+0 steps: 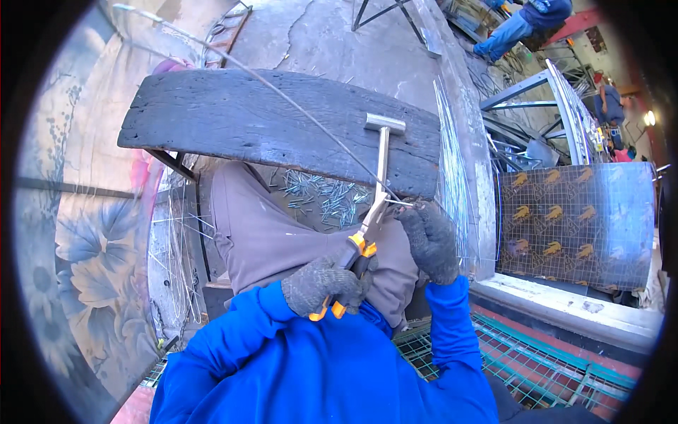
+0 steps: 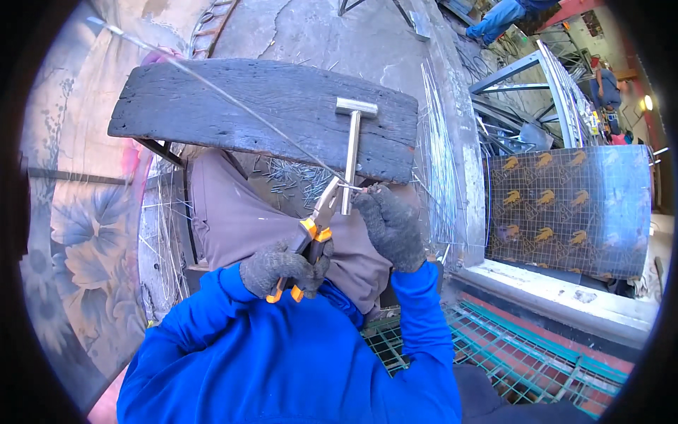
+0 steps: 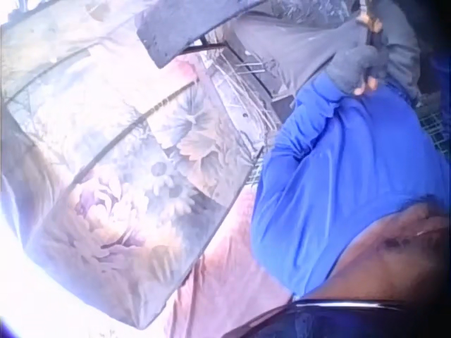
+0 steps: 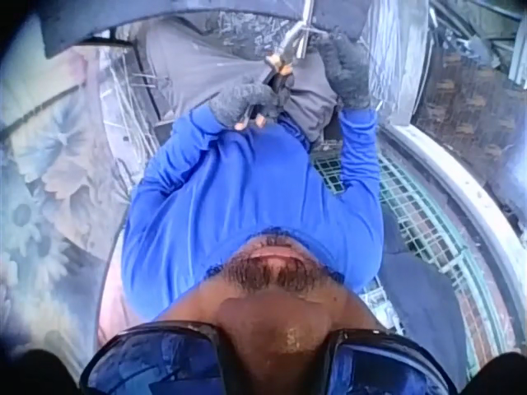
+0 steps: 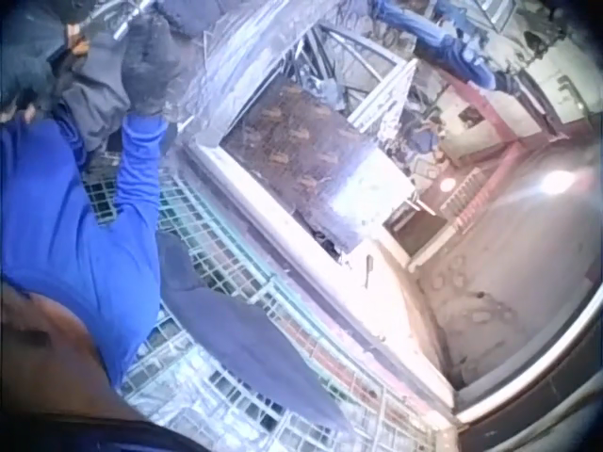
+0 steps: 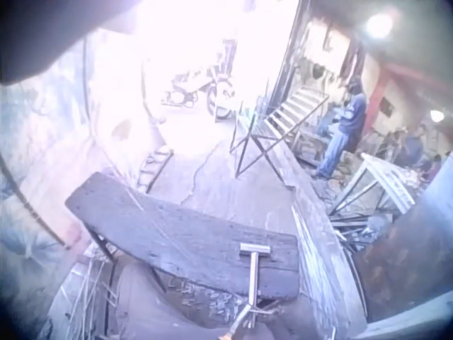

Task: Straightening and shaping thin metal rods by hammering them against a wooden block and using pliers.

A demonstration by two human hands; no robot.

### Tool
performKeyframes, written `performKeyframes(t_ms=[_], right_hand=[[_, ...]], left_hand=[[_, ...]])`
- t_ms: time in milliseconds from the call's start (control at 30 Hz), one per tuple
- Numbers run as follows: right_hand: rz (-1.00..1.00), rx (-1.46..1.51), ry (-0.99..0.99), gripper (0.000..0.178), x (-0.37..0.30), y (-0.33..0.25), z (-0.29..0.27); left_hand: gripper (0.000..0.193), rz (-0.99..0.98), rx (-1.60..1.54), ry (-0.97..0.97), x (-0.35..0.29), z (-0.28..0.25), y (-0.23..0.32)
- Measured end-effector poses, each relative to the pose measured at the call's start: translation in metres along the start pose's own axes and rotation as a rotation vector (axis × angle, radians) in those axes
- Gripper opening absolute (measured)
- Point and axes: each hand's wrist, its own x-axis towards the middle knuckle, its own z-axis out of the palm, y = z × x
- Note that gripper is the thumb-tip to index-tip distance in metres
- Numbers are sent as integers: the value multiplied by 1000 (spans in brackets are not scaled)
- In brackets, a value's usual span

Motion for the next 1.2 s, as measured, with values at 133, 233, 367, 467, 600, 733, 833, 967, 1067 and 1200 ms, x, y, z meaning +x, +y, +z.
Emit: performKeyframes(t_ms=[133, 233, 367, 467, 600, 733, 833, 967, 1067, 1200], right_hand=[[-65, -143, 0, 14, 5, -1, -8], [-148, -314, -46, 14, 7, 4, -15], [-334, -492, -55, 15, 7, -4, -20], [-264, -330, -46, 16, 9, -6, -20], [-172, -65, 11, 17, 6, 1, -5], [6, 271, 31, 18, -4, 18, 28], [135, 293, 101, 19, -5, 10, 26], [-300, -312, 4, 14, 5, 4, -6], [-348, -382, 2, 12, 7, 1, -9], [-74, -194, 49, 13, 1, 3, -2]], left_hand=[[33, -35, 61, 28, -3, -1, -2], [31, -74, 242, 114, -3, -3, 0], [31, 7, 371, 290, 0, 12, 2], [33, 38, 276, 109, 0, -3, -4], [37, -17, 15, -23, -2, -4, 0], [41, -59, -375, -66, -3, 2, -2], [38, -62, -341, -53, -4, -5, -2], [33, -48, 302, 99, -4, -27, 0], [32, -30, 189, 193, -5, -21, -4], [41, -15, -44, 212, -3, -27, -14]])
